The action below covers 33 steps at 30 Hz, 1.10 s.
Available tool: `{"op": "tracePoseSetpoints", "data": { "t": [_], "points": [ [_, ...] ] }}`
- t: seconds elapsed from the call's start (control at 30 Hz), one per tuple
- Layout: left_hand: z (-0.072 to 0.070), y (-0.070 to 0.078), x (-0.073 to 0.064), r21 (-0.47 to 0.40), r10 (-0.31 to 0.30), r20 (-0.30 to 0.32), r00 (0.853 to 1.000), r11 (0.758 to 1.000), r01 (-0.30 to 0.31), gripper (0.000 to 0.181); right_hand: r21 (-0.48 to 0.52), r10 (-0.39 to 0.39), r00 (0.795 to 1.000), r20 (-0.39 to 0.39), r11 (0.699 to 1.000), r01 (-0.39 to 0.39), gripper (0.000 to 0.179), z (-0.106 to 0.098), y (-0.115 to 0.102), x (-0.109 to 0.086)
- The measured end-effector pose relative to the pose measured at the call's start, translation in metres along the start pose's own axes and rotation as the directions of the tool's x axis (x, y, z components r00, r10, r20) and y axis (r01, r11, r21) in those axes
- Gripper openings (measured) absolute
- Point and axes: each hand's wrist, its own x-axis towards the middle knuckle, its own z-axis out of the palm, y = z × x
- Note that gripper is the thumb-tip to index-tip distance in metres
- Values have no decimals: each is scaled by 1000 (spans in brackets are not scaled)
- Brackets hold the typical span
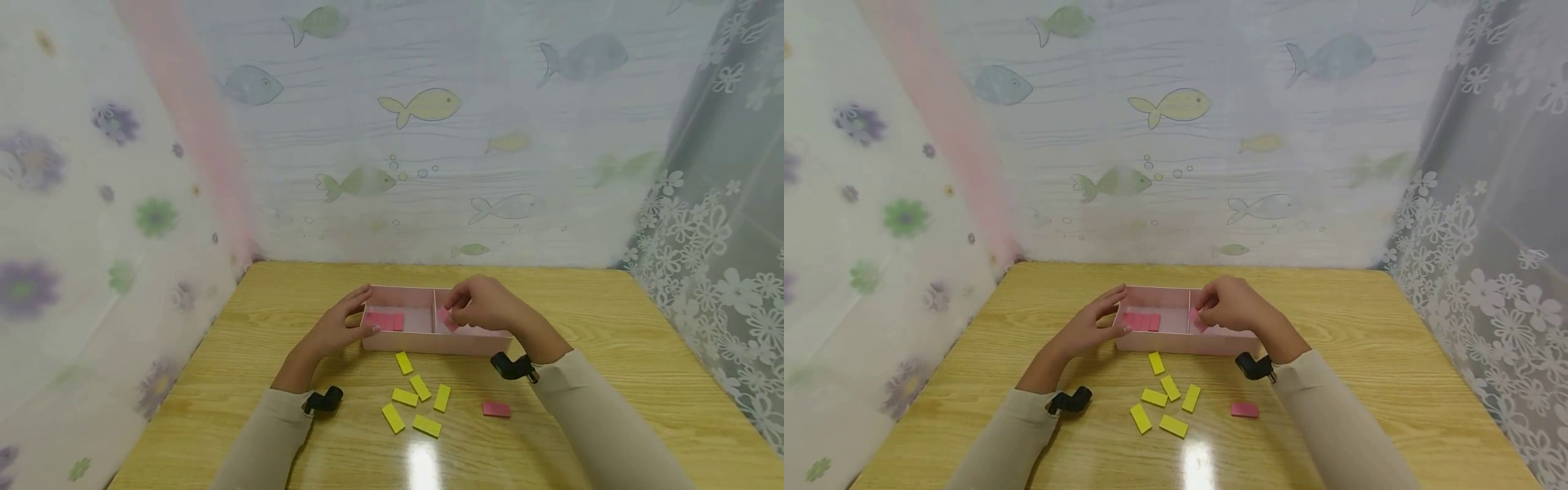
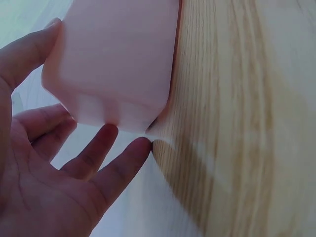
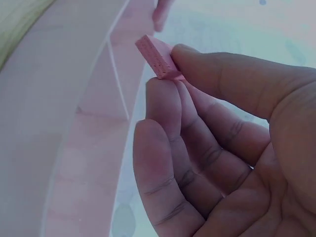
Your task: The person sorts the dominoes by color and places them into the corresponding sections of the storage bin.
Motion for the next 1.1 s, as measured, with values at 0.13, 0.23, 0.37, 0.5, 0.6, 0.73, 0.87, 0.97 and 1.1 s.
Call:
{"op": "tracePoseSetpoints", "data": {
  "t": [0.13,0.23,0.37,0.5,0.6,0.73,0.87,0.97,1.1],
  "points": [
    [2,0,0,1,-11,-10,1000,1000,11,85,44,25,1000,2,999,-25,14,-4,-1,11],
    [3,0,-1,-6,-9,-16,1000,1000,9,85,79,41,999,15,996,-42,15,-5,-2,18],
    [3,-1,-1,2,-12,-23,1000,1000,12,85,108,77,997,20,991,-79,18,-6,-7,27],
    [3,-1,0,24,-11,-20,1000,1000,11,85,120,115,993,4,986,-115,17,-6,-13,34],
    [2,1,1,39,-8,-19,1000,999,9,85,121,142,990,-5,983,-140,17,-6,-17,40],
    [1,3,0,42,-18,-22,1000,999,19,84,151,185,983,8,971,-184,16,-5,-19,49],
    [1,3,-1,42,-29,-25,999,999,30,84,183,224,974,23,957,-224,15,-5,-18,57],
    [1,4,-1,47,-31,-28,999,998,33,84,191,252,967,29,949,-253,15,-5,-19,60],
    [2,4,-1,45,-29,-29,999,999,30,85,189,289,957,38,938,-291,14,-4,-22,62]
  ]
}}
